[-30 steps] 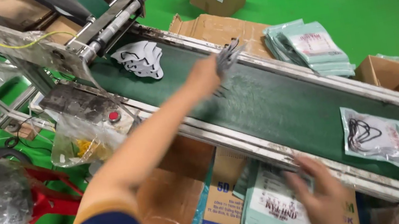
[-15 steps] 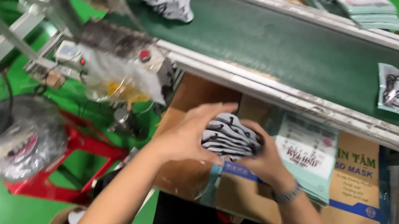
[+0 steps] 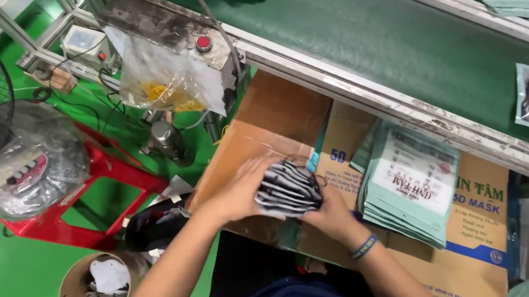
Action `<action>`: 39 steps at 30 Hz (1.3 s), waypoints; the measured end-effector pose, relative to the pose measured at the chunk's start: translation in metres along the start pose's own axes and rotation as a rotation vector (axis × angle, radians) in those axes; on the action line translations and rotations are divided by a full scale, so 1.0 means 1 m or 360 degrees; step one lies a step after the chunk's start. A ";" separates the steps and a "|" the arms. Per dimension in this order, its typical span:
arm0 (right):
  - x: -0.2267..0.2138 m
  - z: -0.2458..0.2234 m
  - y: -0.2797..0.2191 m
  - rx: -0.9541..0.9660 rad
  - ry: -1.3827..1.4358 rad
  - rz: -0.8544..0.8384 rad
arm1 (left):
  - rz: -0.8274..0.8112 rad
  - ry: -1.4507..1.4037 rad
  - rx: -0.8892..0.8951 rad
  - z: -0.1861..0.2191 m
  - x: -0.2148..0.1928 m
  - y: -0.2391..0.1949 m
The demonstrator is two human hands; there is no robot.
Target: Packing face masks into plastic bags and placing them on a conveyor belt.
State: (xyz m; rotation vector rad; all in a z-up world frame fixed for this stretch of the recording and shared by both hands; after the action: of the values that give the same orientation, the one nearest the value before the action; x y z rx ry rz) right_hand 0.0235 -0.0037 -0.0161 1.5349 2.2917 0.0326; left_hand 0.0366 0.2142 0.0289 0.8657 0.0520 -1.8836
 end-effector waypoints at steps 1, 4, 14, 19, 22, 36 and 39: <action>0.009 0.031 -0.004 0.0298 0.0162 -0.0100 | 0.0010 -0.0113 0.0012 -0.009 0.007 0.001; 0.016 0.036 -0.009 0.0322 0.0434 0.0020 | -0.0015 0.0029 -0.0077 -0.012 0.014 -0.002; -0.011 -0.013 0.009 -0.0321 -0.0878 -0.0207 | -0.0155 0.0111 -0.0398 -0.019 0.051 -0.021; -0.023 -0.019 -0.022 0.0105 0.0138 0.0253 | 0.0284 -0.1679 0.0164 0.087 -0.014 0.011; -0.021 -0.028 -0.030 -0.0296 0.0020 0.0240 | 0.0197 -0.1615 0.0039 0.095 0.022 0.007; -0.181 -0.021 -0.095 0.0319 -0.1536 -0.0005 | -0.0789 -0.0044 0.0162 0.047 0.115 0.074; -0.176 -0.005 -0.094 0.0349 -0.1797 0.0029 | -0.1256 0.0221 0.0356 0.092 0.197 0.080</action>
State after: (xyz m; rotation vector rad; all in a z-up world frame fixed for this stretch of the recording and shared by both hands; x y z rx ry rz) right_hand -0.0029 -0.1984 0.0194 1.1690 1.3777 -0.8677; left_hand 0.0079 -0.0149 0.0085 1.2478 0.3114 -2.5880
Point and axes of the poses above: each hand's wrist, its own y-axis towards the middle knuckle, its own x-axis out of the palm, z = x × y, the point moved 4 cm from there along y, towards the middle knuckle
